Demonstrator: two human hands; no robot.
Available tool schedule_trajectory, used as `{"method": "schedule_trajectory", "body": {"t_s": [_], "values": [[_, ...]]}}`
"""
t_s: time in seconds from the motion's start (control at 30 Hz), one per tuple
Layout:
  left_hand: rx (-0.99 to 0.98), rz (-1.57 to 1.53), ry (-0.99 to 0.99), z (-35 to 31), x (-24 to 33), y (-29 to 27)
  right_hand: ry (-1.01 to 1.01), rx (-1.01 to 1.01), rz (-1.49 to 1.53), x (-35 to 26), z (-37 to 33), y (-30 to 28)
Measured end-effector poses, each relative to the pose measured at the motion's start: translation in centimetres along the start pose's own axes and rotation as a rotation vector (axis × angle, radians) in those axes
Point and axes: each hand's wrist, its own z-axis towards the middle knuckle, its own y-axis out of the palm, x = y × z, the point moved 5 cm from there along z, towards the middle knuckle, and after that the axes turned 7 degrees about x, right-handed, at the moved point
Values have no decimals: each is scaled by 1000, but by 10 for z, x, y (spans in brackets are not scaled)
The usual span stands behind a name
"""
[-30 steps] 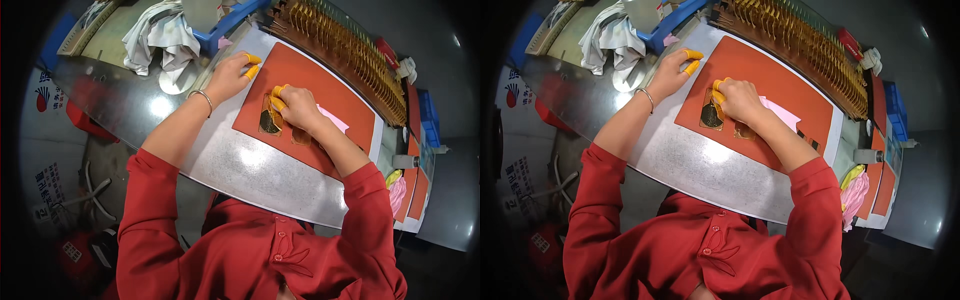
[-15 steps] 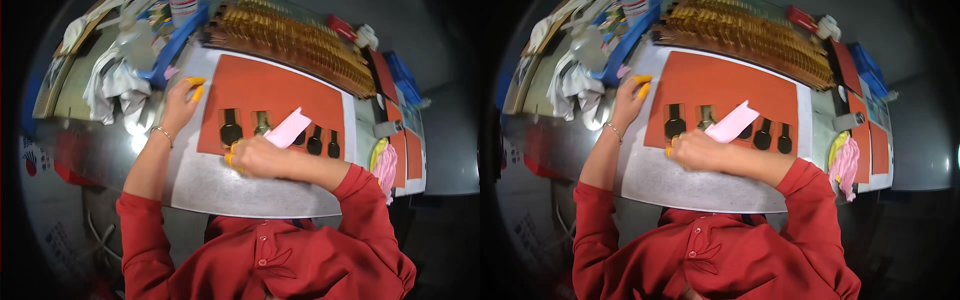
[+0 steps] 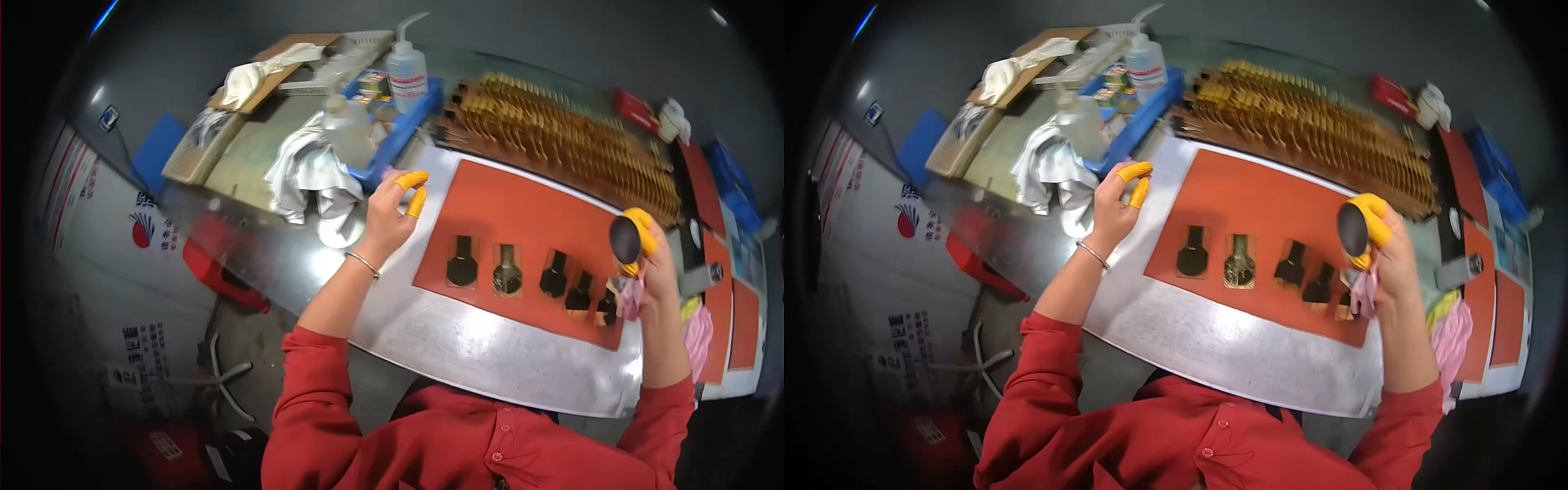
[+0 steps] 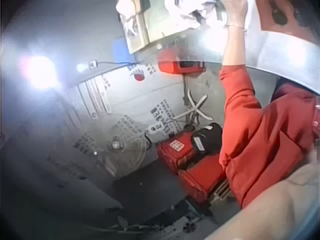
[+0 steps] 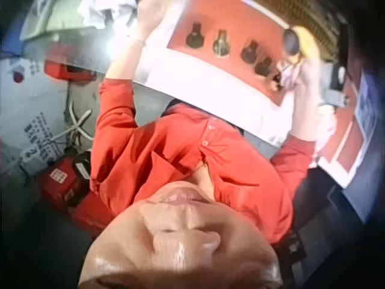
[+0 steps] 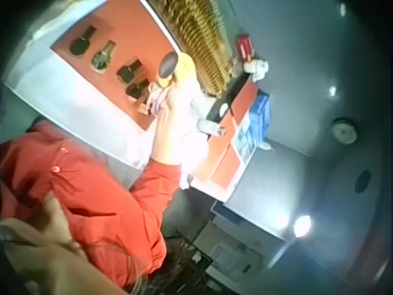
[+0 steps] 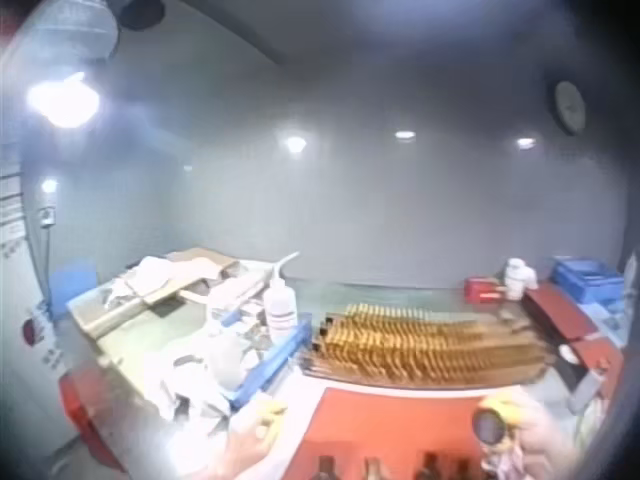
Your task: The person applies a liquid from a squeeze bottle onto rectangular gold foil patches on a red sheet. They then use a yellow cloth to rub and smooth the foil patches, repeating the process of applying liquid and rubbing for several patches in a row.
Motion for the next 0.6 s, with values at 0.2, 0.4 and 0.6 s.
{"method": "schedule_trajectory", "body": {"t_s": [0.2,0.4,0.6], "values": [[428,232,-76,27,-5,-74,257,-325,417,44,90,159],[269,165,-362,44,-87,-76,228,-550,578,71,167,287],[154,126,-514,53,-105,-59,260,-575,617,86,203,316]]}}
